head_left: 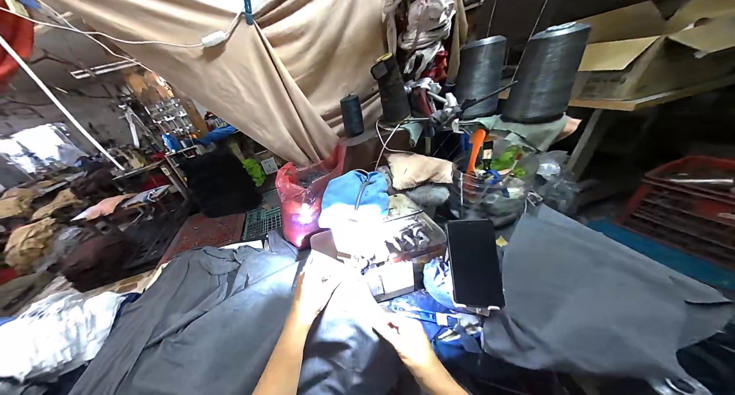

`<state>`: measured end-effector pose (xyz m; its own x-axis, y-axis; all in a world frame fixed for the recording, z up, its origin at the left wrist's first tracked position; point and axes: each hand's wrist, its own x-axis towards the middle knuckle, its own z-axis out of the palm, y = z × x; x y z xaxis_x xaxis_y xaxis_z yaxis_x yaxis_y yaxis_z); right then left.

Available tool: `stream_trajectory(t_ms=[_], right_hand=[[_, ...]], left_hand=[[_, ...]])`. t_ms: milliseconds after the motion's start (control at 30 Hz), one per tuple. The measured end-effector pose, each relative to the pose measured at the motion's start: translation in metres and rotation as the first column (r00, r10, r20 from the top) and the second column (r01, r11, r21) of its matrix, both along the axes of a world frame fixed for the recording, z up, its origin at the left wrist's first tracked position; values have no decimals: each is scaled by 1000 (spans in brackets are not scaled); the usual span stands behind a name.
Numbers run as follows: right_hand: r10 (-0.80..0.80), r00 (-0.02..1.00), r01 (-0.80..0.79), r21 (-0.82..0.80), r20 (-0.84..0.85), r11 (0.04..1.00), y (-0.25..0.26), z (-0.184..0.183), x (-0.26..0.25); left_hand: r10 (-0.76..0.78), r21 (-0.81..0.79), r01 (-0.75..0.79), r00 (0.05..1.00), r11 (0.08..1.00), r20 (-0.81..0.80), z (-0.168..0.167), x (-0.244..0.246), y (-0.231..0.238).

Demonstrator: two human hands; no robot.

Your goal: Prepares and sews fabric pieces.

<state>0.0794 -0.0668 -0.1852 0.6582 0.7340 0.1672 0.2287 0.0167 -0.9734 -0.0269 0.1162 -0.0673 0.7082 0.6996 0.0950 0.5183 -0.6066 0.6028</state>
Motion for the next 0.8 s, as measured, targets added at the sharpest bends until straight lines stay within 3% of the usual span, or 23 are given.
stream_trajectory(t_ms=[133,200,333,467,800], right_hand=[[-190,960,181,61,208,982,-3,0,-3],[-208,952,199,61,223,978,-3,-5,0],[-144,986,146,-28,88,989,-1,-7,7],[36,990,-41,-30,-139,999,-5,-1,9],[116,961,-120,-1,-253,993,-27,-10,-3]], left_hand=[[-8,40,8,1000,999,11,-1,4,-4],[-31,55,30,999,998,16,-7,7,-6],[-34,128,13,986,992,160,-25,14,-9],[-75,157,31,957,987,282,-33,15,-10],[-157,233,87,941,969,301,-38,4,-18]])
